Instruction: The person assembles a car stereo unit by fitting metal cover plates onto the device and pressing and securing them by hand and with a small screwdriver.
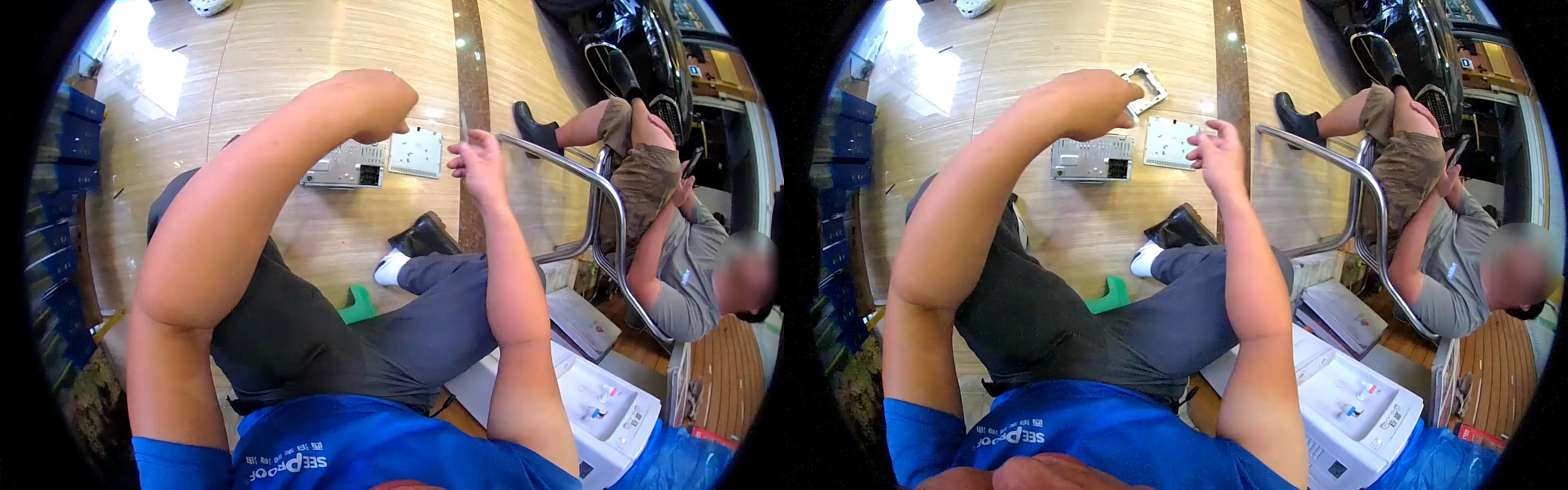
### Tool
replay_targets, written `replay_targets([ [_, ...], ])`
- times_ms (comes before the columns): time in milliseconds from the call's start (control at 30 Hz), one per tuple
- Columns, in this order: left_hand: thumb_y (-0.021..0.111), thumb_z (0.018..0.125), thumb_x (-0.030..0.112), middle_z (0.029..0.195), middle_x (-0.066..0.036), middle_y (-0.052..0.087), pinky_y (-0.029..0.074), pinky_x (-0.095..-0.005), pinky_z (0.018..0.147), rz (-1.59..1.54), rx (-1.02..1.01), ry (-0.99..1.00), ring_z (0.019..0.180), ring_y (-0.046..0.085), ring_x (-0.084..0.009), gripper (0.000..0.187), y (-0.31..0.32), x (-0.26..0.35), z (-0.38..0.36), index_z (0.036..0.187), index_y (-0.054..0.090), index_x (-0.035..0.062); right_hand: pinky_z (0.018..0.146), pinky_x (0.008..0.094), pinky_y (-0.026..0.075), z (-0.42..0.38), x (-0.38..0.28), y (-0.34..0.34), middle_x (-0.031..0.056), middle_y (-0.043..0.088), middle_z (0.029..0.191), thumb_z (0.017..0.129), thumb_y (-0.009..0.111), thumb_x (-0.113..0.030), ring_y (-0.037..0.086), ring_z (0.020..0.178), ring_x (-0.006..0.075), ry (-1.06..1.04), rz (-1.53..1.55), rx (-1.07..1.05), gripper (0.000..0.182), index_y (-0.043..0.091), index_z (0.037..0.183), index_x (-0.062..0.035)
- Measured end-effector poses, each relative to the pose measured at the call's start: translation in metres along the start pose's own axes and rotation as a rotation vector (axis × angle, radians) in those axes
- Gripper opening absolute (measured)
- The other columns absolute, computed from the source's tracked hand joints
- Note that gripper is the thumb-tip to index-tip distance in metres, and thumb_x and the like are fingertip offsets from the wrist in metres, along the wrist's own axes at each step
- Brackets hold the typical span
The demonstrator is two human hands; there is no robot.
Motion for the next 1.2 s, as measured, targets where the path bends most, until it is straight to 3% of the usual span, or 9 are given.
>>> replay_targets([
  [100,0.066,0.091,0.027,0.111,-0.019,0.068,0.052,-0.046,0.088,0.007,-0.036,0.025,0.106,0.064,-0.0363,0.035,0.006,0.011,0.007,0.117,0.063,0.0046,0.066,0.034,0.055,0.02,0.044,0.002,0.0197,0.071,0.095,0.092,0.061,-0.007,0.069,0.079,0.0218,0.052,-0.306,-0.006,0.039,0.052,0.129,-0.0011],
  [167,0.066,0.092,0.027,0.109,-0.019,0.068,0.052,-0.0451,0.087,0.027,-0.018,0.048,0.105,0.065,-0.0356,0.033,0.011,0.017,0.012,0.114,0.063,0.0033,0.078,0.0388,0.055,0.045,0.082,-0.008,0.0216,0.071,0.099,0.087,0.066,-0.009,0.069,0.089,0.0295,0.065,-0.743,-0.121,0.031,0.063,0.118,-0.0022],
  [200,0.066,0.092,0.027,0.108,-0.019,0.068,0.052,-0.0449,0.087,0.043,-0.045,0.067,0.104,0.065,-0.0353,0.033,0.013,0.02,0.014,0.113,0.063,0.0026,0.086,0.0421,0.053,0.051,0.087,-0.014,0.0215,0.07,0.101,0.084,0.069,-0.016,0.068,0.096,0.0354,0.044,-0.742,-0.083,0.023,0.071,0.102,-0.003],
  [300,0.066,0.093,0.027,0.107,-0.02,0.069,0.053,-0.0449,0.086,0.051,-0.077,0.084,0.102,0.066,-0.035,0.032,0.017,0.024,0.016,0.112,0.063,0.0013,0.087,0.0442,0.052,0.063,0.061,-0.008,0.0209,0.07,0.102,0.084,0.069,-0.021,0.067,0.097,0.0361,-0.07,-0.965,-0.056,0.024,0.072,0.101,-0.0043],
  [433,0.066,0.092,0.027,0.106,-0.019,0.069,0.053,-0.0452,0.086,0.058,-0.099,0.056,0.102,0.066,-0.0347,0.032,0.022,0.018,0.019,0.111,0.063,0.0013,0.086,0.0441,0.053,0.093,0.049,0.009,0.02,0.071,0.1,0.084,0.066,-0.025,0.067,0.096,0.0367,-0.053,-1.072,-0.029,0.021,0.075,0.094,-0.008],
  [567,0.066,0.093,0.028,0.105,-0.02,0.069,0.053,-0.0448,0.086,0.035,-0.145,0.02,0.102,0.066,-0.0345,0.032,0.021,0.008,0.018,0.111,0.063,0.0018,0.081,0.0406,0.053,0.134,0.107,0.033,0.0179,0.072,0.092,0.084,0.069,-0.024,0.07,0.088,0.03,-0.022,-0.877,-0.079,0.021,0.075,0.092,-0.0059],
  [633,0.066,0.092,0.028,0.107,-0.02,0.068,0.052,-0.0454,0.087,0.03,-0.146,-0.031,0.104,0.065,-0.0353,0.033,0.021,-0.002,0.02,0.113,0.063,0.0022,0.081,0.0408,0.054,0.147,0.152,0.044,0.0184,0.072,0.09,0.083,0.068,-0.024,0.07,0.086,0.0313,-0.125,-0.896,-0.119,0.021,0.075,0.093,-0.0064],
  [800,0.066,0.092,0.026,0.108,-0.02,0.068,0.05,-0.0472,0.09,-0.019,-0.163,-0.102,0.106,0.063,-0.037,0.033,0.031,-0.033,0.033,0.115,0.061,0.0028,0.082,0.0435,0.053,0.154,0.238,0.042,0.0192,0.071,0.095,0.084,0.064,-0.022,0.068,0.092,0.0347,0.002,-1.098,-0.188,0.02,0.075,0.093,-0.0082],
  [1200,0.066,0.091,0.024,0.101,-0.02,0.068,0.052,-0.0465,0.085,-0.014,-0.181,-0.073,0.099,0.065,-0.0384,0.035,0.036,-0.038,0.032,0.118,0.06,0.0029,0.088,0.0465,0.052,0.189,0.23,0.078,0.0195,0.07,0.106,0.087,0.06,-0.022,0.067,0.1,0.0365,0.108,-1.068,-0.08,0.024,0.072,0.103,-0.0077],
])
Point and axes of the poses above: each hand's wrist, its own z-axis towards the middle knuckle, its own y-axis out of the palm, x = y × z, the point moved 6 cm from there along z, towards the middle knuckle
